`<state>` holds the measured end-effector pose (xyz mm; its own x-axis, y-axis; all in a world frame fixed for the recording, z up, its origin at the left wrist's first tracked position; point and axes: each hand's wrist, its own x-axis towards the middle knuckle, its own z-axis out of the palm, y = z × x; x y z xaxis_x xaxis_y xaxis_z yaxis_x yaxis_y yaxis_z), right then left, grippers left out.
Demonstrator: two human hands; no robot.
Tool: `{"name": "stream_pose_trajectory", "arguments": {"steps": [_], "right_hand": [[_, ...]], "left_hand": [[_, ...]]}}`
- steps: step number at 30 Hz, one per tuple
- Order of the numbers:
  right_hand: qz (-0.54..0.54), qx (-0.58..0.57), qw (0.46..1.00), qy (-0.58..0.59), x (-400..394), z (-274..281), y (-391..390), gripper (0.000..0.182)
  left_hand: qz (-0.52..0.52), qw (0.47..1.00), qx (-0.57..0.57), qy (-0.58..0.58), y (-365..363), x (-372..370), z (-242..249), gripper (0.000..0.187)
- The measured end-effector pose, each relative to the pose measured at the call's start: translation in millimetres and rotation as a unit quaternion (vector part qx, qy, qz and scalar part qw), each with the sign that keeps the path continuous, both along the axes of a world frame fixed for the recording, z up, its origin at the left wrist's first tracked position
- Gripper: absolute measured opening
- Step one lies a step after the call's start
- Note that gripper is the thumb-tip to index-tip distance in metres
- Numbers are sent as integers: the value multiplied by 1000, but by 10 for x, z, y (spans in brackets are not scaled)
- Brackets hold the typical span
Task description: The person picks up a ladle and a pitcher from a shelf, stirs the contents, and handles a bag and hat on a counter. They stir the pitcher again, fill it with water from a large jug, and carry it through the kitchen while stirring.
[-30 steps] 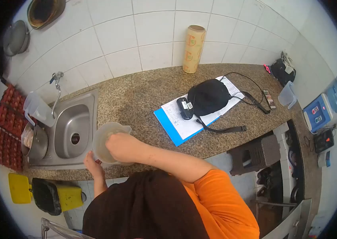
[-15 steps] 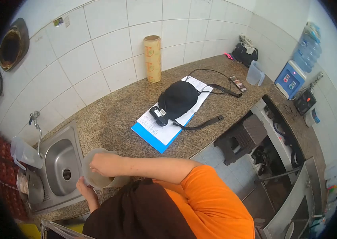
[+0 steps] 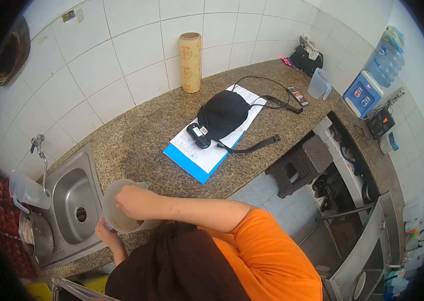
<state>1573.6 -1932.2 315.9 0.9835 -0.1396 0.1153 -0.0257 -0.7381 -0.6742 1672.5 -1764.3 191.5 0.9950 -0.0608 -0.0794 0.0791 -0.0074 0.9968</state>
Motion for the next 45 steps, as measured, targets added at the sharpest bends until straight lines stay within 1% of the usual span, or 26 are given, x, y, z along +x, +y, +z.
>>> {"name": "stream_pose_trajectory", "arguments": {"steps": [3, 6, 11, 14, 16, 19, 21, 23, 24, 25, 27, 28, 29, 30, 31, 33, 34, 35, 36, 37, 38, 39, 40, 41, 44, 45], "right_hand": [[62, -30, 997, -30, 70, -127, -14, 19], [51, -35, 996, -57, 37, -152, -34, 19], [37, -73, 997, -1, -40, -23, -1, 19], [20, -27, 999, 12, -29, 15, 24, 20], [1, 14, 1000, -2, 30, -74, 51, 21], [16, 12, 999, -46, 94, -226, -34, 24], [-17, -66, 984, -163, -5, -130, -124, 32], [0, -32, 982, -184, -245, 98, -384, 35], [13, -1, 977, -213, -368, 189, -599, 40], [-19, -2, 968, -250, -460, 153, -845, 40], [-108, 13, 944, -310, -701, -19, -1440, 36], [-208, -42, 916, -340, -840, -196, -1791, 37], [-330, -105, 894, -285, -1017, -406, -2198, 50], [-451, -125, 851, -239, -1204, -616, -2487, 59], [-562, -143, 793, -186, -1373, -836, -2776, 69], [-652, -157, 729, -138, -1626, -1468, -3288, 81], [-650, -153, 731, -141, -1678, -1503, -3430, 81], [-579, 112, 786, -187, -1719, -1528, -3546, 81], [-460, 371, 777, -214, -1741, -1562, -3633, 81], [-453, 378, 780, -208, -1704, -1572, -3750, 81], [-390, 319, 829, -241, -1611, -1560, -3888, 80], [-320, 259, 870, -272, -1505, -1550, -3999, 80], [-305, 334, 862, -228, -1485, -1152, -3955, 76], [-273, 443, 831, -194, -1451, -823, -3928, 70], [-215, 513, 815, -162, -1167, -664, -4056, 66], [-189, 541, 808, -132, -1093, -654, -4084, 67]], "left_hand": [[-5, 1000, -17, 6, 14, -7, 13, 36], [-10, 1000, -19, 8, 12, -53, 12, 35], [-16, 1000, -14, 10, 30, -71, 36, 34], [-94, 995, -30, 19, 60, -36, 55, 35], [20, 999, -37, 17, -46, -145, 154, 36], [-12, 995, -95, 21, 61, -19, -56, 39], [27, 998, -52, 8, 42, -98, 27, 42], [-29, 995, -92, 39, 88, -71, 122, 43], [-31, 999, -31, 6, 116, -44, 147, 42], [-32, 999, 28, -28, 166, -2, 155, 41], [0, 954, 189, -231, 330, 122, 140, 40], [104, 933, 190, -287, 222, -46, 356, 37], [206, 899, 189, -336, 59, -271, 544, 33], [212, 898, 191, -336, -124, -455, 546, 33], [190, 881, 177, -395, -320, -650, 560, 33], [135, 836, 150, -511, -706, -993, 619, 32], [107, 806, 134, -567, -925, -1128, 655, 31], [77, 772, 120, -620, -1128, -1259, 692, 31], [45, 734, 110, -668, -1308, -1387, 735, 31], [-89, 779, 67, -617, -1622, -1447, 503, 27], [-274, 745, 240, -559, -2006, -1494, 714, 32], [-316, 717, 285, -552, -2479, -1568, 796, 41], [-316, 750, 282, -509, -2765, -1528, 575, 49], [-352, 770, 302, -439, -2989, -1471, 465, 65], [-341, 768, 345, -418, -3408, -1322, 45, 84], [-344, 784, 337, -391, -3503, -1279, -113, 95]]}}
